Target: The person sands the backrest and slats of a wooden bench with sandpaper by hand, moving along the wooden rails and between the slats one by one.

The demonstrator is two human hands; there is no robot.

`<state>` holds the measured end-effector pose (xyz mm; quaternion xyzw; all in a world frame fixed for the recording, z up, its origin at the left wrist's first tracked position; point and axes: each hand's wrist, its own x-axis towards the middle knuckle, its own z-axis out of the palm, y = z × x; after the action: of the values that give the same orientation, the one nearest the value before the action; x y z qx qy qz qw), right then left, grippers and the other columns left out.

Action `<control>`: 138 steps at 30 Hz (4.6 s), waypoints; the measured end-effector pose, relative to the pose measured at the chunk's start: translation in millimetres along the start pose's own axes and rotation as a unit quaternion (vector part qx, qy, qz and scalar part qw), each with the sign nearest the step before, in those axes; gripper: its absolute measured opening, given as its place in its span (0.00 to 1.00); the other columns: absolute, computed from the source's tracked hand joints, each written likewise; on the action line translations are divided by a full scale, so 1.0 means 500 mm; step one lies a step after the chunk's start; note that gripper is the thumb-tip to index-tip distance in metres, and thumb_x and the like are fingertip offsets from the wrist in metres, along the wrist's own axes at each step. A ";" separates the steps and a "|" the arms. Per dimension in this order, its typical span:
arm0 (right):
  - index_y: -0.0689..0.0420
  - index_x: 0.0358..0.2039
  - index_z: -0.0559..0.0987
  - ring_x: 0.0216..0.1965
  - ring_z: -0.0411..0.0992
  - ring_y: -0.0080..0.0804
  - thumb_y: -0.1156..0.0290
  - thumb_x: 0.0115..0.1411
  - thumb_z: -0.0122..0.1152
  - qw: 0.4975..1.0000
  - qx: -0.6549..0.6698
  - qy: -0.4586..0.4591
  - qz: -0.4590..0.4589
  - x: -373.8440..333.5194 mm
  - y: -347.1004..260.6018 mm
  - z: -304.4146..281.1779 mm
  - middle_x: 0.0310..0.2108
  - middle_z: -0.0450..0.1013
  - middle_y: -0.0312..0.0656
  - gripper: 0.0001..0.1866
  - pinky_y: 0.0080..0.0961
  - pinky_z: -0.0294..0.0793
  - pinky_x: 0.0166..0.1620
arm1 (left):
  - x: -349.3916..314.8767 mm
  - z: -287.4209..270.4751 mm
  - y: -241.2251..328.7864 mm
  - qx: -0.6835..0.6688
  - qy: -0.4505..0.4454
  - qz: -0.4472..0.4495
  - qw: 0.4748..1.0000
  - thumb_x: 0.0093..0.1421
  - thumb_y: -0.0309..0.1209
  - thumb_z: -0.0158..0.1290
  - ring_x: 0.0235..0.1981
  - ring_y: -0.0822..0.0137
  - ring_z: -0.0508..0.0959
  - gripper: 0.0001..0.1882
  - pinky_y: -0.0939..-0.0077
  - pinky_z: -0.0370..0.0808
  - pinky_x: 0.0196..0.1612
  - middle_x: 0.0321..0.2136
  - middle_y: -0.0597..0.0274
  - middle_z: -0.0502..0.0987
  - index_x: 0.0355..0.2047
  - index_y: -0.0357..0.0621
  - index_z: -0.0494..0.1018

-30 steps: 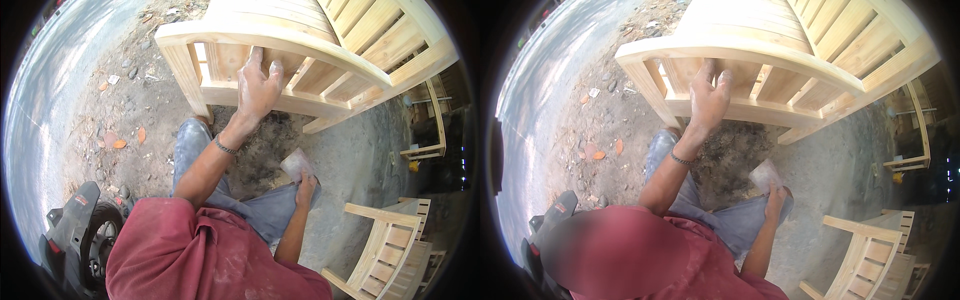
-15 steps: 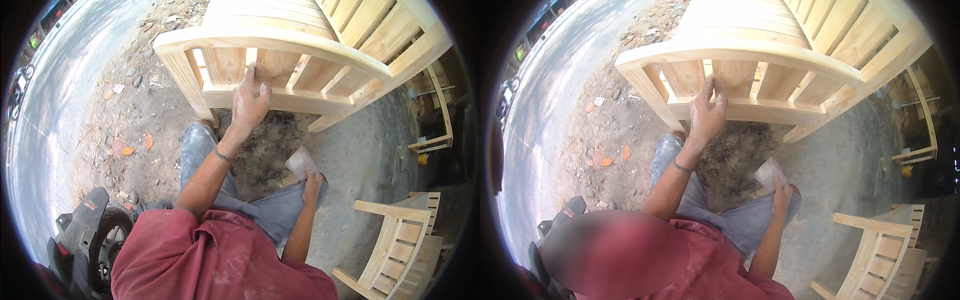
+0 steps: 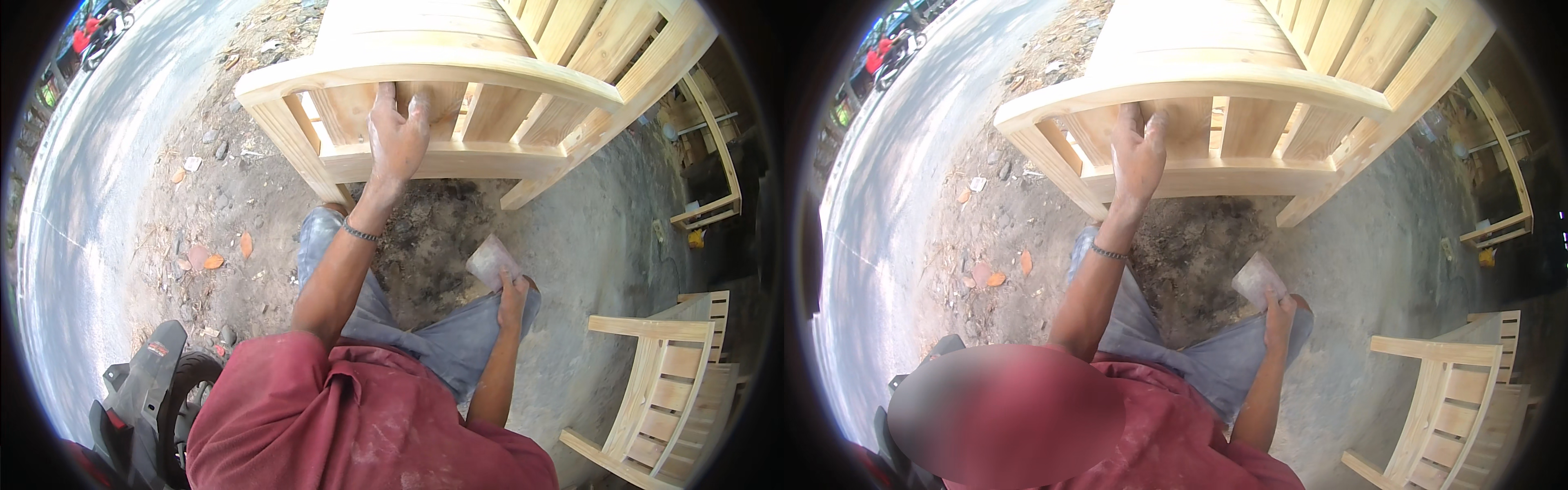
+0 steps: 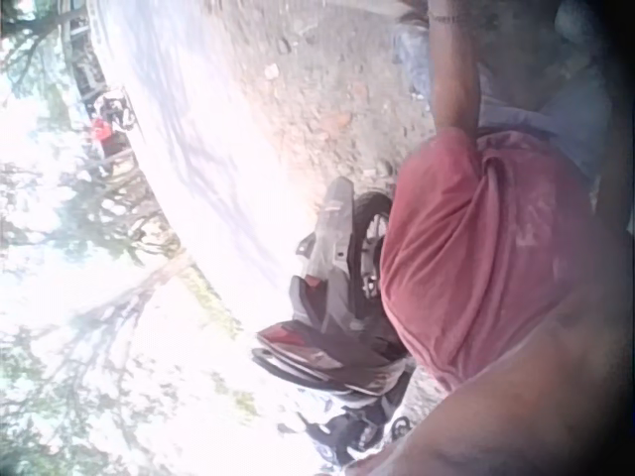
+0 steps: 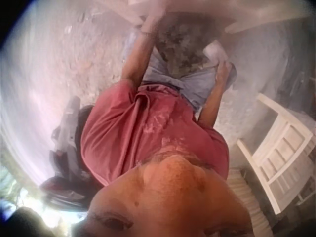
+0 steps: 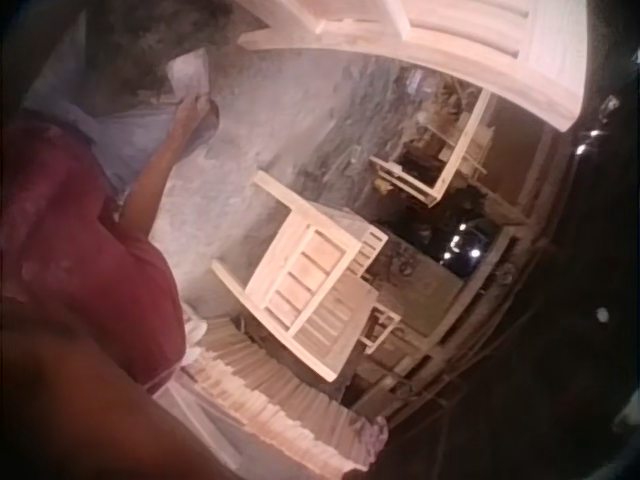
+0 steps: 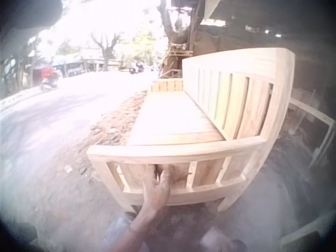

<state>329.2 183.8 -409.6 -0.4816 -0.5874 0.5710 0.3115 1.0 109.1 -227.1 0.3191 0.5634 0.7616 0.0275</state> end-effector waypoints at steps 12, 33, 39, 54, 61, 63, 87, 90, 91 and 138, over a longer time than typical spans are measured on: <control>0.69 0.55 0.75 0.46 0.72 0.21 0.64 0.65 0.64 0.976 0.194 -0.101 -0.003 -0.015 -0.041 0.029 0.47 0.76 0.37 0.24 0.23 0.71 0.50 | -0.322 -0.025 -0.113 0.086 -0.310 -0.020 0.947 0.67 0.37 0.53 0.71 0.48 0.58 0.38 0.59 0.55 0.72 0.69 0.39 0.59 0.70 0.30 0.52; 0.53 0.58 0.76 0.54 0.73 0.49 0.60 0.59 0.69 0.808 -0.294 0.029 -0.509 0.100 -0.478 0.115 0.53 0.75 0.48 0.27 0.41 0.73 0.56 | -0.241 0.087 -0.026 -0.080 -0.020 -0.076 0.994 0.76 0.41 0.42 0.43 0.72 0.74 0.22 0.73 0.72 0.48 0.40 0.61 0.77 0.56 0.32 0.69; 0.51 0.47 0.82 0.43 0.79 0.42 0.61 0.62 0.65 0.701 -0.194 0.103 -0.678 0.232 -0.695 0.144 0.40 0.80 0.43 0.15 0.38 0.77 0.49 | -0.150 0.213 -0.059 0.104 0.035 0.104 0.988 0.76 0.35 0.37 0.64 0.44 0.66 0.27 0.56 0.60 0.66 0.61 0.32 0.65 0.64 0.22 0.56; 0.47 0.38 0.87 0.36 0.82 0.40 0.35 0.59 0.56 0.797 -0.418 0.030 -0.436 0.305 -0.721 0.179 0.29 0.83 0.38 0.29 0.38 0.79 0.40 | -0.132 0.221 -0.067 0.176 0.075 0.146 0.971 0.73 0.25 0.37 0.68 0.40 0.61 0.25 0.54 0.57 0.69 0.65 0.32 0.63 0.67 0.23 0.54; 0.48 0.38 0.87 0.35 0.82 0.41 0.36 0.59 0.56 0.792 -0.425 0.044 -0.437 0.298 -0.720 0.188 0.29 0.83 0.40 0.28 0.38 0.78 0.38 | -0.049 0.235 -0.056 0.143 0.062 0.060 0.986 0.71 0.25 0.40 0.63 0.33 0.65 0.24 0.51 0.62 0.64 0.61 0.27 0.65 0.66 0.28 0.59; 0.49 0.39 0.86 0.31 0.82 0.44 0.37 0.61 0.56 0.790 -0.414 0.050 -0.449 0.304 -0.713 0.187 0.27 0.82 0.44 0.28 0.39 0.77 0.36 | -0.025 0.233 -0.028 0.122 0.010 0.008 0.992 0.72 0.26 0.39 0.62 0.32 0.65 0.25 0.51 0.63 0.63 0.61 0.26 0.64 0.66 0.27 0.57; 0.50 0.36 0.87 0.34 0.82 0.41 0.37 0.59 0.57 0.797 -0.463 0.046 -0.385 0.272 -0.734 0.204 0.29 0.83 0.41 0.28 0.38 0.79 0.38 | -0.052 0.222 -0.039 0.123 -0.025 0.049 0.991 0.72 0.26 0.37 0.71 0.38 0.54 0.31 0.57 0.52 0.71 0.69 0.30 0.52 0.71 0.27 0.43; 0.50 0.36 0.87 0.35 0.82 0.41 0.37 0.59 0.57 0.800 -0.456 0.050 -0.386 0.269 -0.736 0.210 0.29 0.83 0.41 0.28 0.38 0.79 0.38 | -0.085 0.225 -0.083 0.156 0.030 0.112 0.981 0.72 0.27 0.39 0.69 0.36 0.58 0.31 0.57 0.55 0.70 0.68 0.29 0.55 0.70 0.24 0.45; 0.50 0.36 0.87 0.35 0.82 0.41 0.37 0.60 0.57 0.802 -0.456 0.050 -0.383 0.269 -0.736 0.206 0.29 0.83 0.42 0.28 0.38 0.79 0.38 | -0.092 0.220 -0.086 0.155 0.030 0.110 0.981 0.72 0.28 0.39 0.68 0.36 0.59 0.31 0.56 0.56 0.69 0.67 0.29 0.56 0.69 0.23 0.46; 0.52 0.36 0.87 0.30 0.80 0.46 0.43 0.62 0.58 0.800 -0.439 0.061 -0.404 0.263 -0.738 0.206 0.26 0.81 0.47 0.25 0.40 0.76 0.37 | -0.085 0.194 -0.101 0.198 -0.042 0.029 0.979 0.58 0.15 0.41 0.64 0.30 0.63 0.40 0.52 0.64 0.65 0.65 0.25 0.58 0.70 0.24 0.42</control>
<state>112.5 309.8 -91.4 -0.3192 -0.8964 0.0443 0.3043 68.9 191.8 -275.3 0.3660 0.6921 0.6212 -0.0344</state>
